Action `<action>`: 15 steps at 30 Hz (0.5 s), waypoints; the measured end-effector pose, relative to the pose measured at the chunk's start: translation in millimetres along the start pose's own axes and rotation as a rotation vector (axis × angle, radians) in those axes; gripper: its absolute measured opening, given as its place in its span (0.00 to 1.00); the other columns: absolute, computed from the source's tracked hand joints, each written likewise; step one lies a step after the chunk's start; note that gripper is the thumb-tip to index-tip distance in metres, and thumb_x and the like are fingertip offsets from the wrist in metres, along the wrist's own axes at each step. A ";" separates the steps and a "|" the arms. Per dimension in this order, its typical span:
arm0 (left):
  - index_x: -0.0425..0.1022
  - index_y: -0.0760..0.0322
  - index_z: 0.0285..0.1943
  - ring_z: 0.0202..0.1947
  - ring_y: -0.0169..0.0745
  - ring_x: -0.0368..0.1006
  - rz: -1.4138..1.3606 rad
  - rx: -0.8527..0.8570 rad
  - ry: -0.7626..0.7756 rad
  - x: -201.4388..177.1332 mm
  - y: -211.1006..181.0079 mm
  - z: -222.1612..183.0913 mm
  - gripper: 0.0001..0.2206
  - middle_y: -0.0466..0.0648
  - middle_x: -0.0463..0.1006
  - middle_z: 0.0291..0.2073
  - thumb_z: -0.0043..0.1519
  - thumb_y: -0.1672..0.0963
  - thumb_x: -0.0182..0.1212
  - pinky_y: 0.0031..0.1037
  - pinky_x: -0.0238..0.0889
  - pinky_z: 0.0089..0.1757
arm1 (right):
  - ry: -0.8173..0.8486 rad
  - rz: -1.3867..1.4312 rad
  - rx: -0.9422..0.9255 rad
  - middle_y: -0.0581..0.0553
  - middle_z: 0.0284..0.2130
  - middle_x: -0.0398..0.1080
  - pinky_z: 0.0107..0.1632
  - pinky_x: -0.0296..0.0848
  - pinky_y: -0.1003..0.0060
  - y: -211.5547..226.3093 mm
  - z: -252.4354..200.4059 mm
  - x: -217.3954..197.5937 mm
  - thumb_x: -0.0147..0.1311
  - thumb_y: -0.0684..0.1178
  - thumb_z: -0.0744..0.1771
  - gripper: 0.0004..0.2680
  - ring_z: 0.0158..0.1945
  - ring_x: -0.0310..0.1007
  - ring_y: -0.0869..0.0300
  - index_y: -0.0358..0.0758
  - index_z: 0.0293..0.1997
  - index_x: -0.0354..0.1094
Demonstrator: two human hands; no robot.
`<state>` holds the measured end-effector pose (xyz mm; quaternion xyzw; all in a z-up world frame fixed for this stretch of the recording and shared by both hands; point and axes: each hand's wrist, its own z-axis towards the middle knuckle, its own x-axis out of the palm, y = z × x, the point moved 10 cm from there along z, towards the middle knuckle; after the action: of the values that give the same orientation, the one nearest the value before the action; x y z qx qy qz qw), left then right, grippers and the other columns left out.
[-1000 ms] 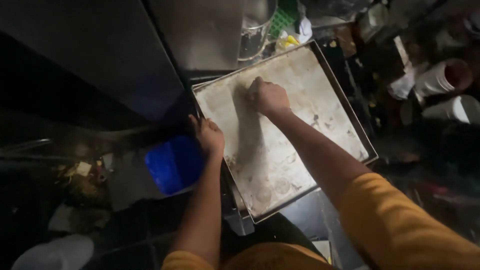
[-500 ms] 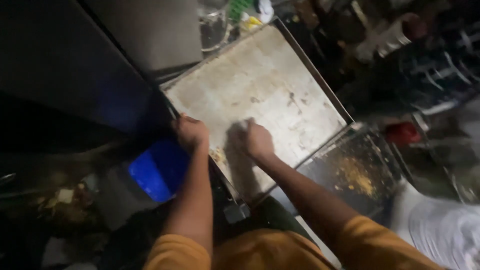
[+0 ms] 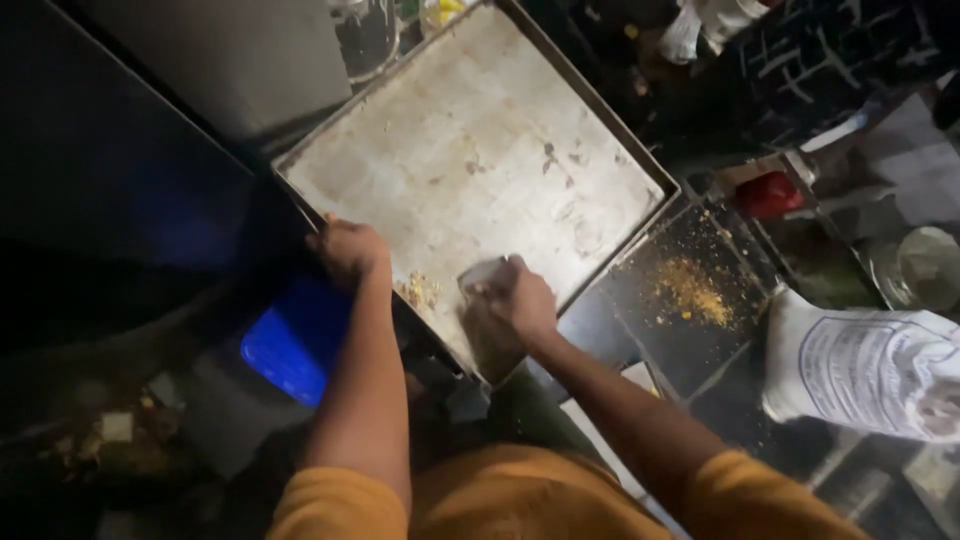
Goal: The recorder uses a metal scraper to clean residue from square baking trays and سپس places them into a storage rack in a commercial bakery.
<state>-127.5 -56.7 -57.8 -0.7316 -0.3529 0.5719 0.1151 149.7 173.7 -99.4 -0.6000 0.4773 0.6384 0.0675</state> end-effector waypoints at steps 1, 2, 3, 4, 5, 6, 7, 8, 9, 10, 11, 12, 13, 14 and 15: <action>0.76 0.67 0.48 0.43 0.67 0.77 0.009 0.055 -0.011 -4.9 -10.8 2.2 0.20 0.61 0.69 0.55 0.71 0.49 0.41 0.50 0.71 0.39 | 0.026 0.030 0.089 0.31 0.38 0.76 0.47 0.73 0.46 55.3 -8.7 -32.3 0.70 0.49 0.57 0.26 0.46 0.75 0.38 0.41 0.60 0.64; 0.76 0.67 0.48 0.43 0.67 0.77 -0.001 0.062 -0.017 -8.3 -14.8 4.2 0.20 0.61 0.69 0.55 0.71 0.49 0.41 0.50 0.71 0.39 | 0.016 0.032 0.081 0.31 0.38 0.76 0.47 0.73 0.46 43.1 1.7 -40.8 0.70 0.49 0.57 0.26 0.46 0.75 0.38 0.41 0.60 0.64; 0.76 0.68 0.47 0.43 0.66 0.77 0.015 0.071 0.018 -6.6 -12.0 2.1 0.21 0.61 0.70 0.54 0.71 0.50 0.40 0.51 0.71 0.39 | 0.002 0.090 0.045 0.33 0.39 0.77 0.48 0.75 0.47 30.5 3.9 -47.6 0.68 0.47 0.58 0.21 0.45 0.77 0.41 0.39 0.55 0.66; 0.76 0.69 0.47 0.44 0.66 0.77 0.031 0.080 0.053 -4.1 -9.0 -0.1 0.21 0.61 0.71 0.53 0.72 0.50 0.40 0.52 0.71 0.40 | -0.014 0.147 0.009 0.35 0.39 0.78 0.48 0.77 0.49 17.1 6.2 -54.2 0.65 0.45 0.58 0.17 0.45 0.79 0.43 0.37 0.49 0.68; 0.76 0.69 0.47 0.44 0.66 0.77 0.032 0.079 0.053 -2.9 -7.5 0.7 0.21 0.61 0.71 0.53 0.72 0.50 0.40 0.52 0.71 0.40 | -0.013 0.147 0.010 0.35 0.39 0.78 0.48 0.77 0.49 28.2 11.8 -73.1 0.65 0.45 0.58 0.17 0.45 0.79 0.43 0.37 0.49 0.68; 0.76 0.70 0.47 0.43 0.66 0.77 0.011 0.082 0.039 -2.7 -6.6 1.4 0.21 0.62 0.71 0.52 0.72 0.50 0.40 0.52 0.71 0.39 | -0.012 0.106 0.071 0.35 0.39 0.79 0.47 0.78 0.49 32.9 17.4 -91.9 0.64 0.46 0.60 0.16 0.44 0.80 0.44 0.38 0.50 0.68; 0.75 0.71 0.47 0.43 0.67 0.77 -0.002 0.089 0.032 -2.1 -4.4 0.2 0.21 0.62 0.71 0.52 0.72 0.50 0.40 0.51 0.71 0.39 | -0.012 0.068 0.144 0.35 0.39 0.79 0.47 0.79 0.49 35.7 17.9 -110.4 0.63 0.46 0.61 0.14 0.44 0.81 0.45 0.38 0.50 0.68; 0.75 0.71 0.47 0.43 0.67 0.77 0.006 0.092 0.039 2.5 -1.5 2.1 0.21 0.62 0.71 0.52 0.72 0.50 0.40 0.51 0.71 0.39 | -0.012 0.070 0.155 0.35 0.39 0.79 0.47 0.79 0.49 -10.8 12.1 -55.0 0.63 0.46 0.61 0.14 0.44 0.81 0.45 0.38 0.50 0.68; 0.73 0.71 0.51 0.43 0.66 0.78 -0.026 0.032 0.021 8.6 -0.8 6.2 0.21 0.62 0.74 0.49 0.72 0.48 0.41 0.51 0.71 0.40 | -0.068 -0.044 0.150 0.34 0.39 0.78 0.46 0.77 0.47 -51.2 15.7 -12.6 0.60 0.47 0.66 0.09 0.44 0.79 0.43 0.39 0.50 0.70; 0.70 0.71 0.55 0.44 0.66 0.78 -0.059 -0.029 0.004 15.1 -0.1 10.2 0.22 0.61 0.77 0.46 0.73 0.47 0.42 0.50 0.71 0.41 | -0.125 -0.158 0.146 0.33 0.39 0.77 0.45 0.75 0.45 -82.6 22.8 31.7 0.57 0.48 0.72 0.05 0.44 0.78 0.40 0.39 0.49 0.72; 0.70 0.71 0.55 0.44 0.66 0.78 -0.049 -0.033 -0.001 13.4 2.9 11.4 0.22 0.61 0.77 0.46 0.73 0.47 0.42 0.50 0.71 0.41 | -0.115 -0.152 0.147 0.33 0.39 0.77 0.45 0.75 0.45 -46.9 2.5 29.1 0.57 0.48 0.72 0.05 0.44 0.78 0.40 0.39 0.49 0.72; 0.70 0.71 0.55 0.43 0.64 0.79 0.027 -0.066 0.001 12.4 9.2 12.7 0.22 0.61 0.78 0.44 0.73 0.47 0.42 0.49 0.71 0.41 | -0.110 -0.080 0.141 0.31 0.39 0.77 0.45 0.74 0.44 -10.9 -17.7 26.1 0.56 0.45 0.71 0.09 0.42 0.78 0.39 0.39 0.56 0.69; 0.70 0.71 0.55 0.42 0.63 0.79 0.096 -0.103 0.003 13.0 13.6 12.4 0.23 0.60 0.78 0.43 0.73 0.47 0.42 0.49 0.71 0.40 | -0.106 -0.013 0.131 0.30 0.38 0.76 0.44 0.73 0.43 23.5 -34.9 19.2 0.55 0.42 0.69 0.14 0.41 0.77 0.38 0.38 0.64 0.67; 0.70 0.71 0.55 0.42 0.63 0.79 0.100 -0.110 -0.001 14.2 22.9 13.6 0.23 0.60 0.78 0.43 0.73 0.47 0.42 0.49 0.71 0.40 | -0.098 -0.011 0.128 0.30 0.38 0.76 0.44 0.73 0.43 28.6 -32.4 9.1 0.55 0.42 0.69 0.14 0.41 0.77 0.38 0.38 0.64 0.67; 0.74 0.69 0.50 0.42 0.64 0.78 0.081 -0.018 -0.035 17.2 12.5 17.5 0.21 0.61 0.76 0.45 0.71 0.48 0.43 0.49 0.71 0.39 | -0.095 0.097 0.114 0.30 0.37 0.76 0.45 0.75 0.46 34.5 -22.9 -3.7 0.61 0.45 0.64 0.17 0.42 0.77 0.38 0.37 0.59 0.66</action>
<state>-137.0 -58.8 -83.5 -0.7363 -0.3299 0.5855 0.0791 144.1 141.2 -74.1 -0.5406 0.5374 0.6405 0.0931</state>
